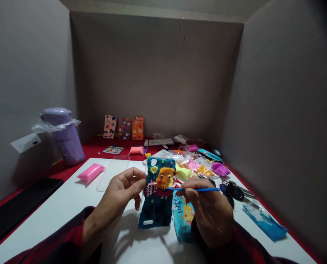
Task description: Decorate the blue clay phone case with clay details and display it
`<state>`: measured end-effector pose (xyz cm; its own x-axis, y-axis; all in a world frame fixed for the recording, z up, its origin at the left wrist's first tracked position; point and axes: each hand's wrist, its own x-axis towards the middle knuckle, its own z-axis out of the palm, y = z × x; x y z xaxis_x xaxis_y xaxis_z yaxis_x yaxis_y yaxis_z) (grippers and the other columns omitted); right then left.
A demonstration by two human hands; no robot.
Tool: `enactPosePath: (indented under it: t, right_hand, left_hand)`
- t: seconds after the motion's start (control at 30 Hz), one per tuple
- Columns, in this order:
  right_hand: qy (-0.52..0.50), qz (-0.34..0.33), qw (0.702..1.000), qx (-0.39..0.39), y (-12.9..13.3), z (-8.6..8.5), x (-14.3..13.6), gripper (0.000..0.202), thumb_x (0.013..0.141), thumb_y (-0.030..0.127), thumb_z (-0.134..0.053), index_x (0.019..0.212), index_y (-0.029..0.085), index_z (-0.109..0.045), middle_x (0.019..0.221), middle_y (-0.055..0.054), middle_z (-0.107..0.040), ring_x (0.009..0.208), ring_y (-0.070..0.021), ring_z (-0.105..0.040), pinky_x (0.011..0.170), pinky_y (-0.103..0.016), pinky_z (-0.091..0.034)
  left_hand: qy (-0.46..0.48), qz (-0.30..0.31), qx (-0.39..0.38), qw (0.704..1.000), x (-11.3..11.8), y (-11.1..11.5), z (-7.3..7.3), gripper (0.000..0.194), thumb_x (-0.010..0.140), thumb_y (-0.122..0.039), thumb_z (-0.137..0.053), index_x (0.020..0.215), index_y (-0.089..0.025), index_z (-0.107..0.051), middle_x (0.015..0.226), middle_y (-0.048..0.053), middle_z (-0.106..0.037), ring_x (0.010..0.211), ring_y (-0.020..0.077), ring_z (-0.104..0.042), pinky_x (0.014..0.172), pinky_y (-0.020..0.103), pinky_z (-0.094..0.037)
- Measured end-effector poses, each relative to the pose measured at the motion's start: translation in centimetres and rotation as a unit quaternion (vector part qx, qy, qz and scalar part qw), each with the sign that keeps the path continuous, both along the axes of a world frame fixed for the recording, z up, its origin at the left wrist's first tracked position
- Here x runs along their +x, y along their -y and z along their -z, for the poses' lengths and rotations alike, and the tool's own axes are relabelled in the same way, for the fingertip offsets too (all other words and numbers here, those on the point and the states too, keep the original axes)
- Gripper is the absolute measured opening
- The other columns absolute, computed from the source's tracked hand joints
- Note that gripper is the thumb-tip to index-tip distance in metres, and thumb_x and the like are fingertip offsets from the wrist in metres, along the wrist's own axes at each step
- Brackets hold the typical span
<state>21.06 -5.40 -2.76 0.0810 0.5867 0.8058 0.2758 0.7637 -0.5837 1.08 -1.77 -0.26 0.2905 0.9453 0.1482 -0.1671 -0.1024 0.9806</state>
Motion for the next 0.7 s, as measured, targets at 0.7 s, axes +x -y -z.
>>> enactPosePath:
  t: [0.7]
  right_hand:
    - [0.007,-0.019,1.000,-0.002,-0.11,0.04,0.10,0.012,0.090,0.014,-0.049,0.090,0.021,-0.059,0.078,-0.001,-0.061,0.068,-0.0120,-0.061,0.061,-0.026,-0.048]
  left_hand:
    - [0.002,-0.002,-0.002,1.000,0.07,0.16,-0.07,0.023,0.074,-0.033,-0.071,0.078,-0.014,-0.060,0.063,-0.001,-0.058,0.046,0.0076,-0.049,0.039,0.018,-0.043]
